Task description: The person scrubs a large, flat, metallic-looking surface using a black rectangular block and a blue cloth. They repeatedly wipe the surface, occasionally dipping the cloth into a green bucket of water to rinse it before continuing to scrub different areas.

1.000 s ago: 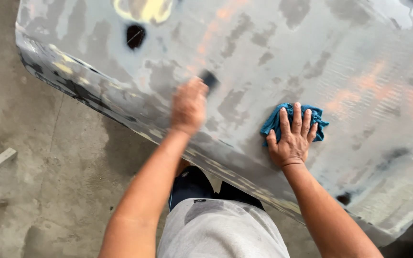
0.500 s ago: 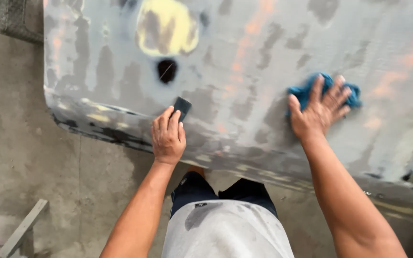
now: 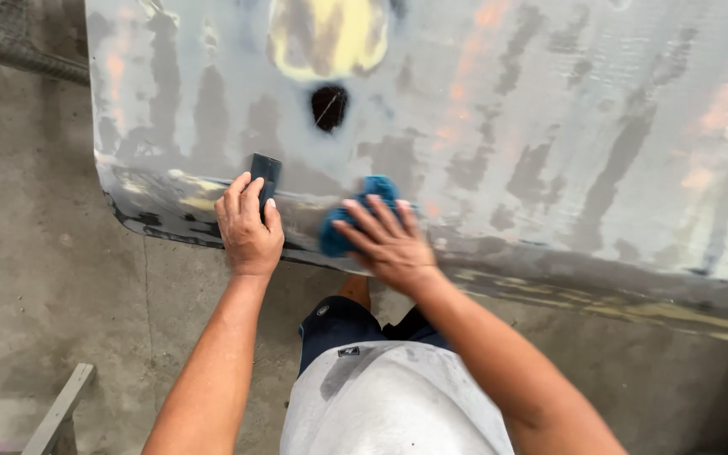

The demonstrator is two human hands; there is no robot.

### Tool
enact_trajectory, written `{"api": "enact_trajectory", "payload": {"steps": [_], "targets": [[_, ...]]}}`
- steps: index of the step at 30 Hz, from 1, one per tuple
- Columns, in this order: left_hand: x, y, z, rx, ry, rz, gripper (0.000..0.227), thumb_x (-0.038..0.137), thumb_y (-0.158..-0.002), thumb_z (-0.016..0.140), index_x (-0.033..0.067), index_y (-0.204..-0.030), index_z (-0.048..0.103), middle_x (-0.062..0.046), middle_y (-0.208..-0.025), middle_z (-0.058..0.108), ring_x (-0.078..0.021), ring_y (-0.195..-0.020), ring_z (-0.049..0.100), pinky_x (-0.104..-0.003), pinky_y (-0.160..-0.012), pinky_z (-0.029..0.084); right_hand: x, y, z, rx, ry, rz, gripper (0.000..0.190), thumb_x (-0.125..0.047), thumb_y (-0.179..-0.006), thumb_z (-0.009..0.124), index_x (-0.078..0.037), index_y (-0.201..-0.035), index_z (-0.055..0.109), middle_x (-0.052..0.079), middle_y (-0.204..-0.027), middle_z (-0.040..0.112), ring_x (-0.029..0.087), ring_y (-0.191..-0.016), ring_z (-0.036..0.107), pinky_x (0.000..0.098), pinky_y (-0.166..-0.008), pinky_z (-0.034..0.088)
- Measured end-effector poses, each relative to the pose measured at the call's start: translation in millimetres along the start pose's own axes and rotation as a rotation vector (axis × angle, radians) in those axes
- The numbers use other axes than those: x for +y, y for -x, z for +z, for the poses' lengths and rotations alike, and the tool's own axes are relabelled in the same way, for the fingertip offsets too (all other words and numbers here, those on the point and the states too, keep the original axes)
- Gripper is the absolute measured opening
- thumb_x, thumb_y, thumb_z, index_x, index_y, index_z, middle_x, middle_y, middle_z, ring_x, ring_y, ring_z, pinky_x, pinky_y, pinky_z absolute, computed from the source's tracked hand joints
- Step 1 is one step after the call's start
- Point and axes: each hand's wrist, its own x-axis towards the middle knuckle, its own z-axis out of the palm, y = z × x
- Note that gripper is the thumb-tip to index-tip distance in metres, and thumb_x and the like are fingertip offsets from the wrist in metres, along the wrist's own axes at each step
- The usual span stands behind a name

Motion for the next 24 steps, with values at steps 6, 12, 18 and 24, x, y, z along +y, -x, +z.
{"api": "enact_trajectory", "payload": {"steps": [6,12,18,24], "targets": [[-4,3,6,0.014,0.026,0.014,0.039,0.01,-0.096,0.067,0.0027,-0.133,0.061,-0.015,-0.144,0.055,-0.0388,-0.125,0.051,-0.05,-0.108,0.043,144,196,-12,-0.072,0.021,0.577,0.083,-0.066,-0.092,0.054,-0.031,-0.163,0.03,0.009,-0.175,0.013,0.038,-0.162,0.006,0.0648,-0.127,0.005],[-5,5,12,0.052,0.022,0.01,0.04,0.01,-0.094,0.068,0.0035,-0.132,0.062,-0.014,-0.143,0.055,-0.0382,-0.125,0.051,-0.05,-0.108,0.043,149,218,-8,-0.037,0.012,0.649,0.096,-0.069,-0.088,0.058,-0.026,-0.166,0.021,0.018,-0.175,-0.001,0.043,-0.161,-0.006,0.0682,-0.125,-0.006],[0,4,8,0.037,0.021,-0.01,0.04,0.009,-0.093,0.067,0.0031,-0.132,0.062,-0.015,-0.143,0.055,-0.0392,-0.125,0.051,-0.05,-0.108,0.043,5,27,10,0.021,-0.131,0.196,0.093,-0.061,-0.085,0.073,-0.032,-0.162,0.03,0.013,-0.171,0.01,0.039,-0.157,0.002,0.0648,-0.119,-0.009],[6,-2,6,0.042,0.033,0.005,0.038,0.009,-0.092,0.068,0.0022,-0.13,0.063,-0.016,-0.141,0.057,-0.0408,-0.124,0.052,-0.05,-0.107,0.044,-23,-36,-3,-0.074,-0.056,0.049,0.077,-0.044,-0.093,0.067,-0.037,-0.163,0.034,0.001,-0.174,0.016,0.029,-0.16,0.011,0.0589,-0.127,0.006]]}}
